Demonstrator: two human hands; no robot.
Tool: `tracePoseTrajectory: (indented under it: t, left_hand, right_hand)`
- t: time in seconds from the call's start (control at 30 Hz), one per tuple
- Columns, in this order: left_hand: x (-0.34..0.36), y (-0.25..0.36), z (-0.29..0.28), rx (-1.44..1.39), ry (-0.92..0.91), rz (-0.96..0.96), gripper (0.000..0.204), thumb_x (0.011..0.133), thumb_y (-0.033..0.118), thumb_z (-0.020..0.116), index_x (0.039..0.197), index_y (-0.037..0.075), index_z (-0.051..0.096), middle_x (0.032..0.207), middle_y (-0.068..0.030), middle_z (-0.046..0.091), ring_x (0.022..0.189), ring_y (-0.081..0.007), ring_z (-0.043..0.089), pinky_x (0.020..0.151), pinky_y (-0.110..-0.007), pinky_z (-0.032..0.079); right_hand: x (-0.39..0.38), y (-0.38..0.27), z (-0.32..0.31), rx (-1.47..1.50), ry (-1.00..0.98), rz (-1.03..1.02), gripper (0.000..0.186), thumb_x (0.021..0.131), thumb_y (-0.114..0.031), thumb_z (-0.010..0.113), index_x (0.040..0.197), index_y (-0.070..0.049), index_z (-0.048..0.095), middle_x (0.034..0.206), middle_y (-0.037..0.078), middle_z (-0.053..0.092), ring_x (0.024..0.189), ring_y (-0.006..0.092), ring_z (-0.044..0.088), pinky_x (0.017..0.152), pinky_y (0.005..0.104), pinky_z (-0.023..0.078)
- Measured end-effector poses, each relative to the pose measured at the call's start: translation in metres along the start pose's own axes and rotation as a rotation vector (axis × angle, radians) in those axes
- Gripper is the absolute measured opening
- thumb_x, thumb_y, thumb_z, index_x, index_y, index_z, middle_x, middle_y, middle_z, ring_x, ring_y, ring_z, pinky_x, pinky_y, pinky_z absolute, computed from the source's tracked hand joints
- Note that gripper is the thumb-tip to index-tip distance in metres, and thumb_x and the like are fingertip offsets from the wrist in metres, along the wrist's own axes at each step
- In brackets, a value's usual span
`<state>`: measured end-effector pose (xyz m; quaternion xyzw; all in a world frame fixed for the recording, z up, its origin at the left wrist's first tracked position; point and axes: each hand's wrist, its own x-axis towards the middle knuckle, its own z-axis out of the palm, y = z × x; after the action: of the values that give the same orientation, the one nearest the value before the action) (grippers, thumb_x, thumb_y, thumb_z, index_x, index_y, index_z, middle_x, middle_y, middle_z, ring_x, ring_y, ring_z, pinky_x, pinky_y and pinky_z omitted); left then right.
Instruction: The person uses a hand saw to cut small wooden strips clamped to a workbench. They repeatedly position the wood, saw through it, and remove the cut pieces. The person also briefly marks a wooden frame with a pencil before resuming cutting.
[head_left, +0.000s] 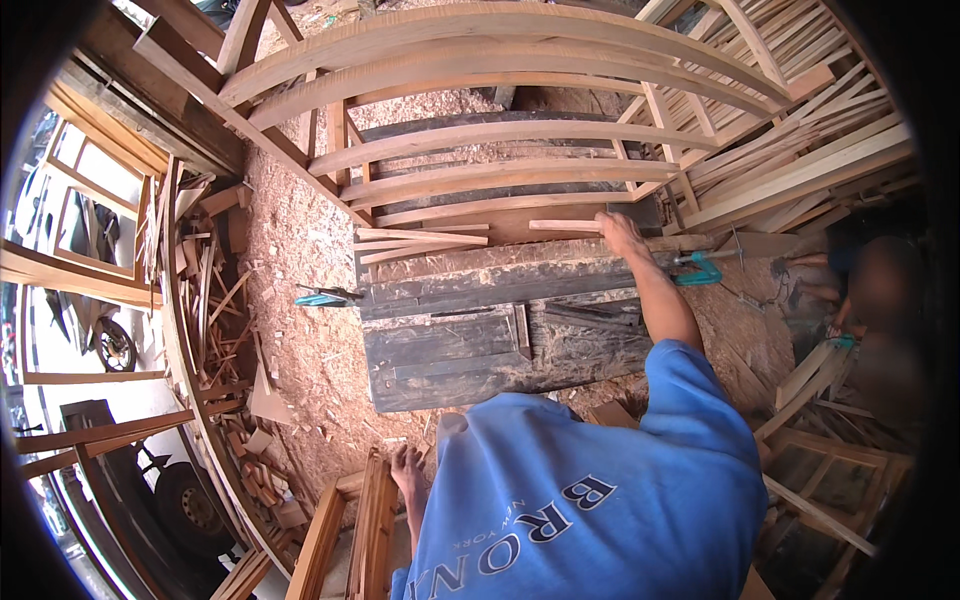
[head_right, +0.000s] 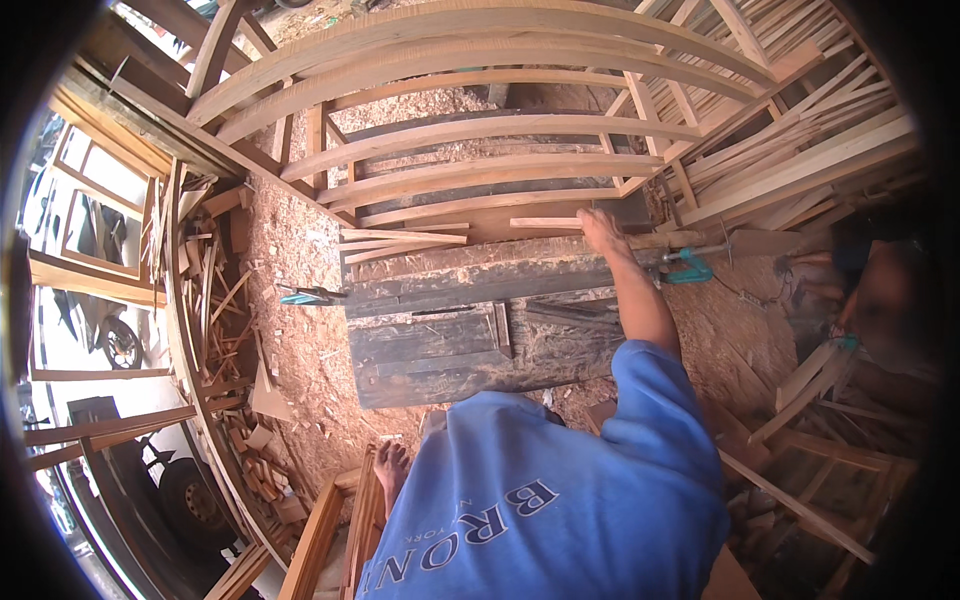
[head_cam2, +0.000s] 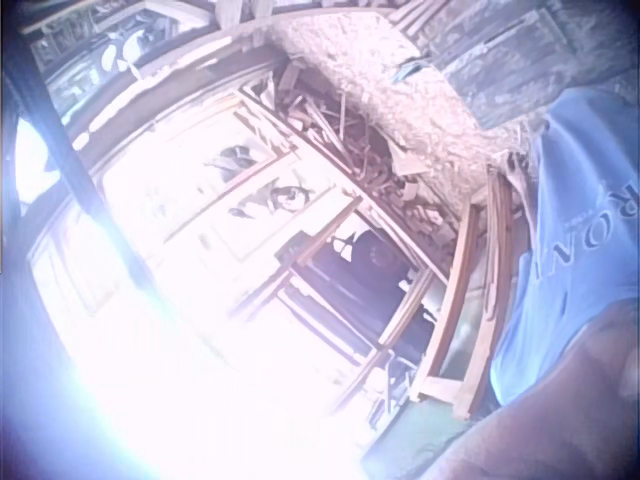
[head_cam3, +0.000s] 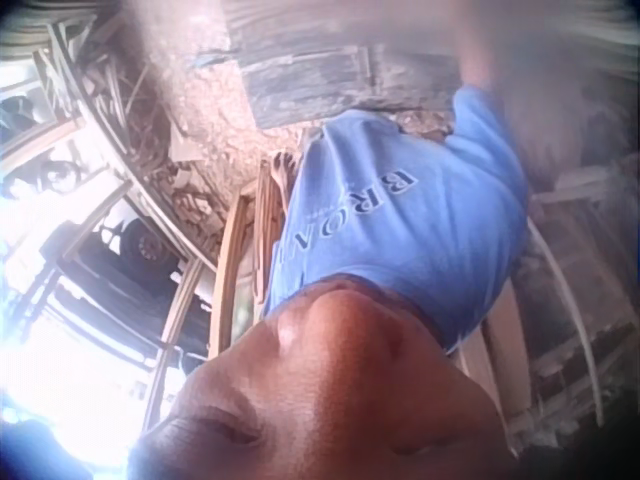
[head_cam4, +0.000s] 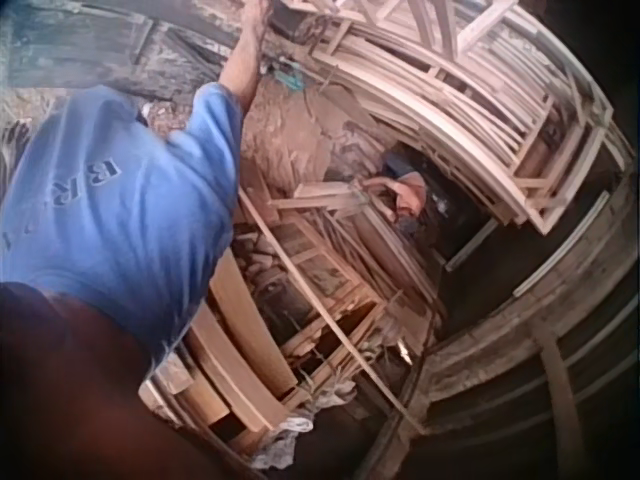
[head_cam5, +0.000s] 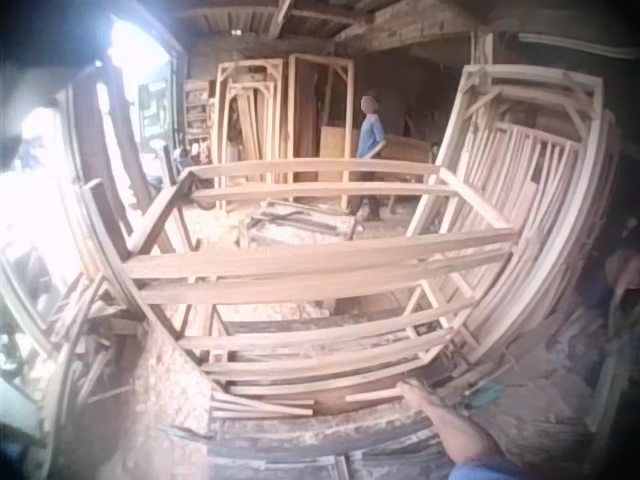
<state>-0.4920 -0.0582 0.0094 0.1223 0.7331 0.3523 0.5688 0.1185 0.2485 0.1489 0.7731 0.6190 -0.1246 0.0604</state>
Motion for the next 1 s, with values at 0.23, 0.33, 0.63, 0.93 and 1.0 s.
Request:
tracePoseTrajectory:
  t: [0.23, 0.33, 0.63, 0.93, 1.0]
  left_hand:
    - [-0.019, 0.024, -0.027, 0.184, 0.154, -0.020, 0.037, 0.093, 0.017, 0.064, 0.125, 0.001, 0.059, 0.101, -0.0110, 0.069, 0.087, -0.0200, 0.068, 0.070, -0.031, 0.056]
    - [-0.045, -0.015, -0.035, 0.276, 0.278, -0.182, 0.042, 0.089, 0.023, 0.065, 0.124, 0.000, 0.062, 0.105, -0.0134, 0.071, 0.085, -0.0185, 0.070, 0.070, -0.030, 0.056]
    - [-0.073, -0.088, 0.016, 0.212, 0.509, -0.217, 0.034, 0.079, 0.024, 0.064, 0.108, 0.009, 0.073, 0.104, -0.0162, 0.073, 0.098, -0.0285, 0.070, 0.089, -0.039, 0.054]
    - [-0.080, -0.157, 0.001, -0.163, 0.692, -0.287, 0.031, 0.078, 0.025, 0.064, 0.103, 0.010, 0.074, 0.107, -0.0179, 0.071, 0.107, -0.0322, 0.066, 0.093, -0.041, 0.051]
    - [-0.078, -0.174, -0.014, -0.312, 0.682, -0.293, 0.032, 0.077, 0.026, 0.066, 0.103, 0.009, 0.074, 0.107, -0.0174, 0.072, 0.106, -0.0307, 0.066, 0.093, -0.040, 0.051]
  right_hand:
    - [0.056, 0.014, 0.064, -0.041, 0.094, -0.176, 0.022, 0.090, -0.005, 0.050, 0.107, -0.002, 0.062, 0.119, 0.023, 0.062, 0.116, 0.0424, 0.056, 0.096, 0.0498, 0.047]
    - [0.064, 0.005, 0.082, -0.098, 0.067, -0.439, 0.040, 0.091, -0.004, 0.050, 0.130, 0.001, 0.056, 0.133, 0.019, 0.058, 0.125, 0.0348, 0.052, 0.106, 0.0431, 0.041]
    - [0.017, -0.117, 0.023, 0.400, 0.369, -0.508, 0.026, 0.094, -0.020, 0.063, 0.106, 0.001, 0.071, 0.092, 0.024, 0.069, 0.081, 0.0396, 0.065, 0.074, 0.0451, 0.053]
    - [-0.174, -0.447, 0.099, 0.686, -0.325, -1.477, 0.021, 0.093, -0.005, 0.063, 0.113, 0.000, 0.069, 0.102, 0.019, 0.072, 0.089, 0.0300, 0.071, 0.077, 0.0382, 0.055]
    - [-0.212, -0.516, 0.131, 0.372, -0.580, -1.534, 0.028, 0.091, -0.012, 0.065, 0.118, -0.002, 0.067, 0.099, 0.019, 0.072, 0.087, 0.0324, 0.070, 0.076, 0.0382, 0.054]
